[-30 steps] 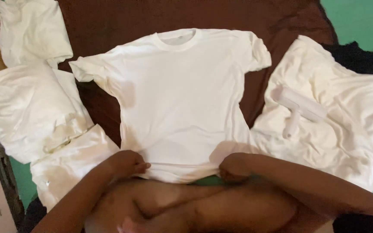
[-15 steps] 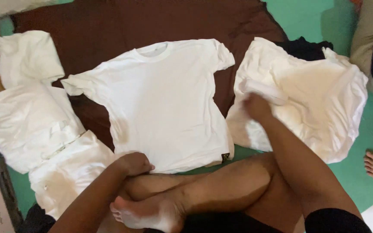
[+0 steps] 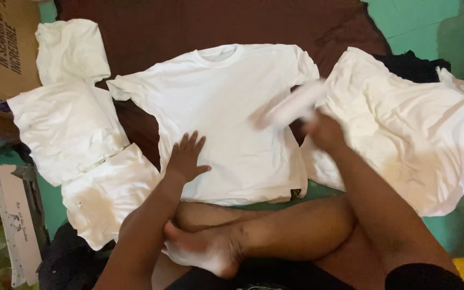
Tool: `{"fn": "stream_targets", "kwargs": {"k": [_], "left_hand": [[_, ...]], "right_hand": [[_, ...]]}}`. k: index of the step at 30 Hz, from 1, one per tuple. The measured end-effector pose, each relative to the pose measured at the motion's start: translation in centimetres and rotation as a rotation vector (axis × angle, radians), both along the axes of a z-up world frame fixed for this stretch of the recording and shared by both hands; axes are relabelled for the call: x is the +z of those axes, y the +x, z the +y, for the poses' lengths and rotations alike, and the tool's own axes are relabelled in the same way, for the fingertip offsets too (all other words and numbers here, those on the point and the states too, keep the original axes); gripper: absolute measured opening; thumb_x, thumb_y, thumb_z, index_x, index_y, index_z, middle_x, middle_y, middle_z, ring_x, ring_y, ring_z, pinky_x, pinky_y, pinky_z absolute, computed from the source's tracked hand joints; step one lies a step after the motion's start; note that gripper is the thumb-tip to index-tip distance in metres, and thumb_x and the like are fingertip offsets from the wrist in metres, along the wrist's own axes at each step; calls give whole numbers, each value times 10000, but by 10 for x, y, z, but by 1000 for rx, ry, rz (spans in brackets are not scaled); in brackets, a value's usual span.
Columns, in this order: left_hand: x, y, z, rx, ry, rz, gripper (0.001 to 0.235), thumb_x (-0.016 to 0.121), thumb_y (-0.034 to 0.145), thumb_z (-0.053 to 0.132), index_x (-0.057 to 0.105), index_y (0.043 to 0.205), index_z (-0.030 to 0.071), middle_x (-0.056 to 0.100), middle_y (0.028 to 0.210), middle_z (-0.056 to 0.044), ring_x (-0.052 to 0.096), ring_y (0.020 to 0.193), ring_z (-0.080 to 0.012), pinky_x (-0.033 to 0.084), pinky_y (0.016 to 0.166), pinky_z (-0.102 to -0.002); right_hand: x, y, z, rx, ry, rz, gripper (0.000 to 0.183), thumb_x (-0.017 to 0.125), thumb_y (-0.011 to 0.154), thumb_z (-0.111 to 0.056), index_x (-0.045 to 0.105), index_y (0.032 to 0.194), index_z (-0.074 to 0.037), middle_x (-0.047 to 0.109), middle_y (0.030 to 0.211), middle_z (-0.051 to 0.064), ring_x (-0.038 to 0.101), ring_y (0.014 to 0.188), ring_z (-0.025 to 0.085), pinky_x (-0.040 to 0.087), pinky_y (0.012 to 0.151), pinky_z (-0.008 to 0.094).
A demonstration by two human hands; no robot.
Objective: The person sits cross-legged on the floor and uses a lint roller to clean white t-shirts. They pick up a t-shirt, roll the lint roller over the fabric to remove lint, and then fold the shirt. This process is repeated for multiple shirts.
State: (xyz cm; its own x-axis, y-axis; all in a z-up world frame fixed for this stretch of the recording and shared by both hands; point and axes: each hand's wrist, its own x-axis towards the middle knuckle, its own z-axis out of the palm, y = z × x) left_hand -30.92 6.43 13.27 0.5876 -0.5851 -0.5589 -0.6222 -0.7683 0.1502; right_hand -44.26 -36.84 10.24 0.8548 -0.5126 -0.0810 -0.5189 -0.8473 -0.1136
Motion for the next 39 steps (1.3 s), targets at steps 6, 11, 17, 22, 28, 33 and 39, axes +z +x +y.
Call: {"fn": "stream_targets", "kwargs": {"k": [6, 11, 17, 22, 28, 33, 39], "left_hand": [[13, -3, -6, 52, 96, -3, 1090, 638, 902, 647, -45, 1669, 281, -119, 1743, -45, -61, 1594, -318, 67, 1264, -602], [20, -3, -4, 45, 113, 65, 1263, 719, 807, 702, -105, 1664, 274, -185, 1733, -30, -138, 1588, -308, -14, 1245, -638], [19, -3, -6, 64, 127, 75, 1294, 720, 785, 733, -112, 1660, 269, -199, 1730, -21, -132, 1591, -313, -1, 1236, -659], [25, -3, -7, 63, 132, 78, 1290, 718, 794, 732, -113, 1661, 261, -192, 1732, -30, -132, 1591, -315, 4, 1234, -663], [21, -4, -8, 65, 137, 69, 1293, 722, 792, 734, -115, 1659, 266, -195, 1731, -25, -144, 1589, -311, 4, 1234, -663], [22, -2, -10, 69, 139, 75, 1307, 734, 790, 722, -133, 1656, 269, -207, 1729, -19, -153, 1589, -306, 0, 1234, -660], [22, 0, -8, 73, 135, 85, 1300, 734, 790, 721, -130, 1655, 276, -213, 1727, -14, -149, 1589, -301, -5, 1238, -652]], "right_hand": [[39, 50, 172, 622, 505, 133, 629, 493, 1006, -544, 548, 1460, -112, 642, 1421, 141, 638, 1235, 420, 491, 1056, 552], [16, 67, 169, 740, 325, 297, 598, 365, 1059, -535, 504, 1485, -138, 638, 1409, 167, 621, 1267, 402, 487, 1040, 546], [16, 47, 90, 649, 150, 391, 666, 376, 1012, -675, 523, 1499, -246, 627, 1451, 89, 632, 1277, 339, 494, 1068, 489], [24, 18, 9, 569, 117, 445, 669, 397, 990, -680, 535, 1493, -261, 629, 1465, 56, 626, 1297, 338, 501, 1085, 479], [51, 23, -10, 491, 36, 481, 657, 410, 966, -701, 574, 1458, -299, 665, 1434, 27, 654, 1278, 321, 506, 1101, 481], [30, 44, 57, 490, 241, 341, 695, 453, 959, -724, 543, 1493, -289, 592, 1503, 8, 581, 1345, 300, 476, 1104, 457], [5, 39, 100, 596, 227, 436, 639, 399, 989, -698, 495, 1508, -337, 553, 1534, -28, 540, 1396, 227, 448, 1141, 436]]}}
